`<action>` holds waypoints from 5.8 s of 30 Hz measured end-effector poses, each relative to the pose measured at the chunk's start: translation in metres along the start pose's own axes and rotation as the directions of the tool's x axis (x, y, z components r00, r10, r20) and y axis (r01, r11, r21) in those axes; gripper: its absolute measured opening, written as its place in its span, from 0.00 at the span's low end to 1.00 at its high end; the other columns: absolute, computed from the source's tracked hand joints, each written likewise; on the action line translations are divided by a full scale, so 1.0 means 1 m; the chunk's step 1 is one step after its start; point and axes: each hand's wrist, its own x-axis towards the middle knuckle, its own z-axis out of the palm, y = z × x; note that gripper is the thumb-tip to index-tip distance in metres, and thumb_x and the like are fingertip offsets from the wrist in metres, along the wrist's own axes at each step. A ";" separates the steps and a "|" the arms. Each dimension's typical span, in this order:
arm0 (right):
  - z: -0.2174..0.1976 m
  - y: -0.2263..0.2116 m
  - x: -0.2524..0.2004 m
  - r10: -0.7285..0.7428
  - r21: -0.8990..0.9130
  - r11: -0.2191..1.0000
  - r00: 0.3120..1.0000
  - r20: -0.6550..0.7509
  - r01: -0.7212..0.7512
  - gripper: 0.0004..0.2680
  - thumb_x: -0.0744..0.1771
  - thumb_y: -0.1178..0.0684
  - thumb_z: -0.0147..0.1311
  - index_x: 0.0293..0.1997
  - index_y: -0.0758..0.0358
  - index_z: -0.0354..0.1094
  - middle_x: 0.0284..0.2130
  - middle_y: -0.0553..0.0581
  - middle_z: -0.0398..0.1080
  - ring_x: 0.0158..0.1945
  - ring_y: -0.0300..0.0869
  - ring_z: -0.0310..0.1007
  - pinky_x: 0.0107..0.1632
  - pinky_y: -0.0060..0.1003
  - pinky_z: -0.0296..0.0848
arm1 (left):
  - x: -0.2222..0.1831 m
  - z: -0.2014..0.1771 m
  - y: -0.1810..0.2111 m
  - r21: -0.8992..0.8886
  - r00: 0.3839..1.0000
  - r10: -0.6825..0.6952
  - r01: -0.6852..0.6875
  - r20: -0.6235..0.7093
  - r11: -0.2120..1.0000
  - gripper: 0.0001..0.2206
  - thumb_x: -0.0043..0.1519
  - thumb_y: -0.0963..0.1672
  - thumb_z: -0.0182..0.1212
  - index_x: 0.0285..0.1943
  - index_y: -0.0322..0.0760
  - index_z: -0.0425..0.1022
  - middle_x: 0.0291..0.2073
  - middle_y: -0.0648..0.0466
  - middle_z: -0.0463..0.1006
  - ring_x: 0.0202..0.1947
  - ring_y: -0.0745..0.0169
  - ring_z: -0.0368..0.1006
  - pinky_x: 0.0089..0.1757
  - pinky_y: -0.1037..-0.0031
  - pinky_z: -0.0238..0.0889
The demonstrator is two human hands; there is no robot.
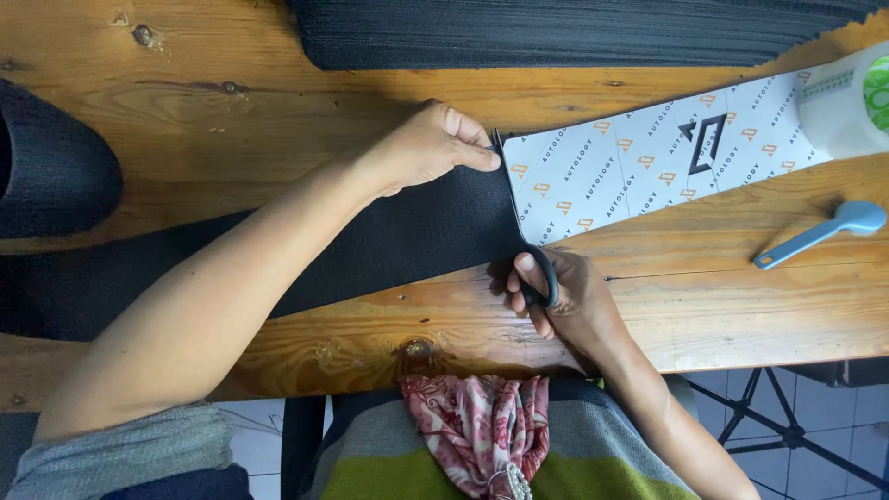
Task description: Cutting a strip of black material and applying a white adhesive label to it
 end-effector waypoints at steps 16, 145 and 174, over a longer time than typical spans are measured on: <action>-0.001 0.003 0.003 -0.011 0.030 0.999 1.000 -0.001 0.011 0.16 0.69 0.49 0.55 0.27 0.76 0.69 0.13 0.68 0.69 0.05 0.38 0.61 0.06 0.27 0.59 | -0.005 0.003 0.004 -0.016 0.999 0.008 -0.008 0.037 1.000 0.03 0.57 0.45 0.71 0.33 0.44 0.85 0.24 0.58 0.80 0.36 0.65 0.72 0.48 0.71 0.59; -0.099 -0.042 0.103 -0.674 -0.499 0.419 0.628 0.389 0.759 0.10 0.68 0.47 0.62 0.44 0.59 0.67 0.35 0.56 0.72 0.37 0.47 0.78 0.42 0.37 0.75 | -0.101 0.044 0.071 0.679 0.826 0.374 0.015 -0.422 0.734 0.21 0.70 0.49 0.58 0.67 0.30 0.67 0.53 0.35 0.72 0.48 0.44 0.78 0.43 0.60 0.74; -0.123 -0.060 0.086 -0.598 -0.707 0.381 0.742 0.303 0.596 0.15 0.64 0.57 0.67 0.55 0.61 0.69 0.35 0.66 0.75 0.36 0.58 0.79 0.39 0.50 0.80 | -0.077 0.018 0.014 0.122 0.902 0.071 -0.021 -0.427 0.992 0.07 0.58 0.42 0.73 0.38 0.32 0.80 0.25 0.47 0.81 0.22 0.68 0.77 0.30 0.80 0.73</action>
